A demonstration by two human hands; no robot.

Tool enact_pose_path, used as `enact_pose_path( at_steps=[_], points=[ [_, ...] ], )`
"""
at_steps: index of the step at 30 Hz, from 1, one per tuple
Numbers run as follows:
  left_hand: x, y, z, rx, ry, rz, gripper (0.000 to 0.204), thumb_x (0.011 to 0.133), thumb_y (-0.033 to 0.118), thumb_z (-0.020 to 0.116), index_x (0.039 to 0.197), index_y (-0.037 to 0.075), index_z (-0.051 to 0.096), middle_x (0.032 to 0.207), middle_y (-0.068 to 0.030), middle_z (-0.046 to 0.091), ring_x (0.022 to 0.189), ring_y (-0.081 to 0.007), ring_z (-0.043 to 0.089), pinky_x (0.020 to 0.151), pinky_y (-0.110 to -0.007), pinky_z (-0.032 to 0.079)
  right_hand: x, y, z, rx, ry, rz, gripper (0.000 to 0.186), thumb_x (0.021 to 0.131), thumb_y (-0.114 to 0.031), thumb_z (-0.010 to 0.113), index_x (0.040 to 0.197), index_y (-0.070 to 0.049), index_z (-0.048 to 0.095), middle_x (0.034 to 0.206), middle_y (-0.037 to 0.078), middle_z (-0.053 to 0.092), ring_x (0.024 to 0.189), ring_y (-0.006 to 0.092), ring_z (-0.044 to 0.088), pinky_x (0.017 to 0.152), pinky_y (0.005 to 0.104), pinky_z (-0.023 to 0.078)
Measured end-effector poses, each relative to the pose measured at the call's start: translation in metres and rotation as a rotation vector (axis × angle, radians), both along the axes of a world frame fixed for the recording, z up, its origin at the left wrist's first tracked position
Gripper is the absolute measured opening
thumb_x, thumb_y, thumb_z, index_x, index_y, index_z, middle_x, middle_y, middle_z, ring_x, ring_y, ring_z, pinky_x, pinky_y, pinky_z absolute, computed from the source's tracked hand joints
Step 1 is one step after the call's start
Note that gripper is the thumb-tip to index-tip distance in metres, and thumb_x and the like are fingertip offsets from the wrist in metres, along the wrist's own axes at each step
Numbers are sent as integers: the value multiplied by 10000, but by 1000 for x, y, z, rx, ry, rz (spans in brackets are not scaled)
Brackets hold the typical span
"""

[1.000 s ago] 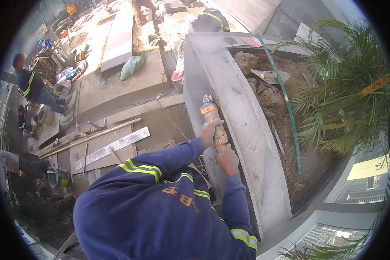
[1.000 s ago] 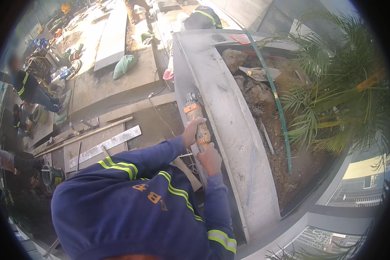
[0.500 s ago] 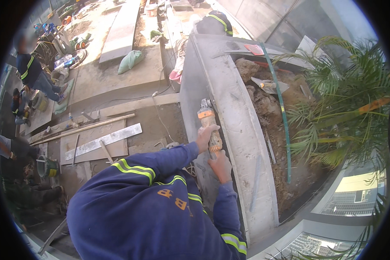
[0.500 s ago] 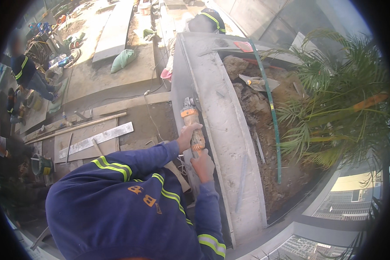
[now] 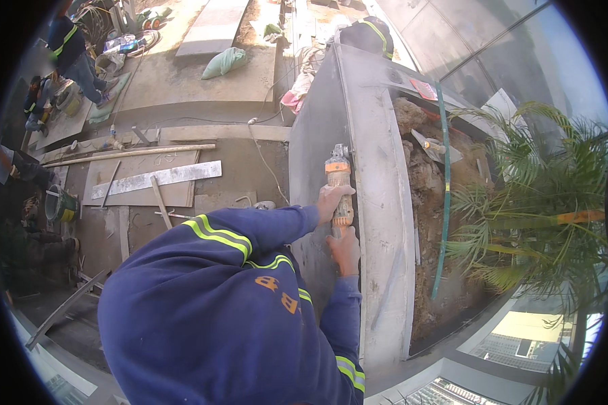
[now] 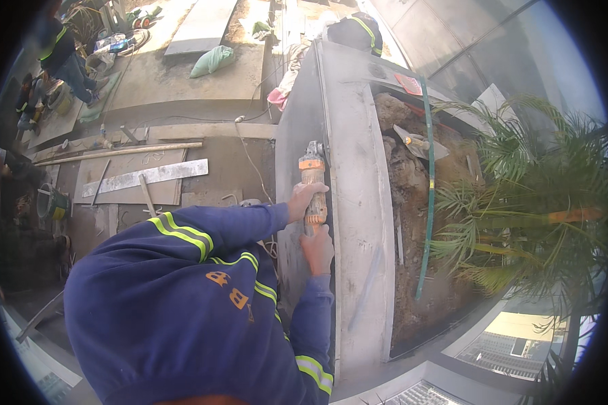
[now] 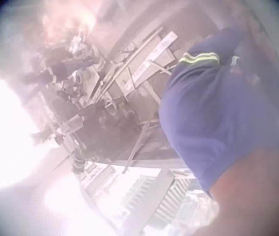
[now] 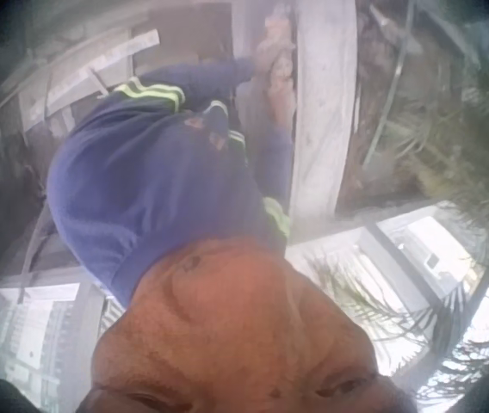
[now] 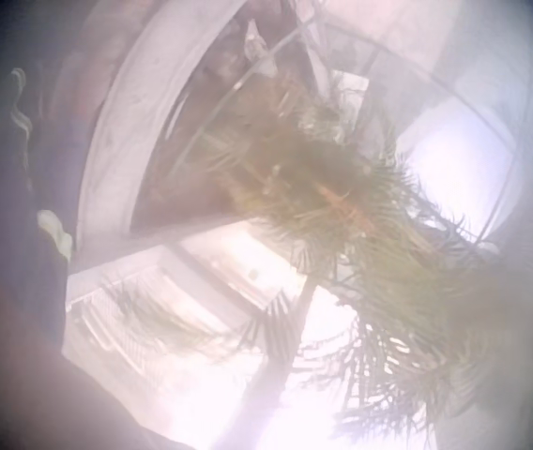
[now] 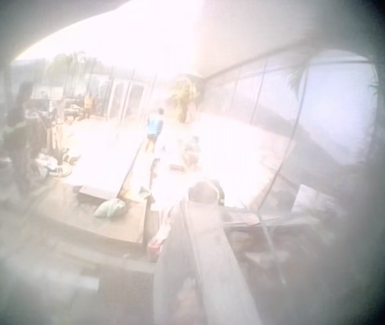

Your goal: The person uses an angle grinder to smooth a concrete ledge on an outdoor construction site. The person holds the tool with both hands and moves it along the surface, generating dust. Other workers are visible in the background.

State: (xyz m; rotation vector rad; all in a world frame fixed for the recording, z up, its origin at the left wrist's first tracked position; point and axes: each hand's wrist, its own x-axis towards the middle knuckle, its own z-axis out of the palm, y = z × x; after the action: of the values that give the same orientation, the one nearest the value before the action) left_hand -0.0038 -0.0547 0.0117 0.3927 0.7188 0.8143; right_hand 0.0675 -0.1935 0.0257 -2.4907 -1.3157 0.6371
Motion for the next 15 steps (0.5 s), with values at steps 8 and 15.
enact_pose_path(
  at_steps=[8, 15],
  points=[
    [-1, 2, -6, -37, -12, -25, 217, 781, 145, 757, 927, 23, 652, 788, -80, 654, 608, -222, 662, 560, -393, 579, -4, -2, 4, 16, 36, 5, 521, 758, -324, 752, 1072, 4, 497, 995, 319, 693, 975, 500, 673, 847, 568, 535],
    [-4, 0, 0, -39, 61, -35, 256, 780, 145, 758, 965, 21, 630, 798, -83, 639, 639, -237, 661, 573, -408, 579, -10, -6, 8, 24, 35, -24, 522, 752, -332, 775, 1044, 12, 511, 957, 302, 694, 927, 496, 674, 810, 561, 538]
  ],
)
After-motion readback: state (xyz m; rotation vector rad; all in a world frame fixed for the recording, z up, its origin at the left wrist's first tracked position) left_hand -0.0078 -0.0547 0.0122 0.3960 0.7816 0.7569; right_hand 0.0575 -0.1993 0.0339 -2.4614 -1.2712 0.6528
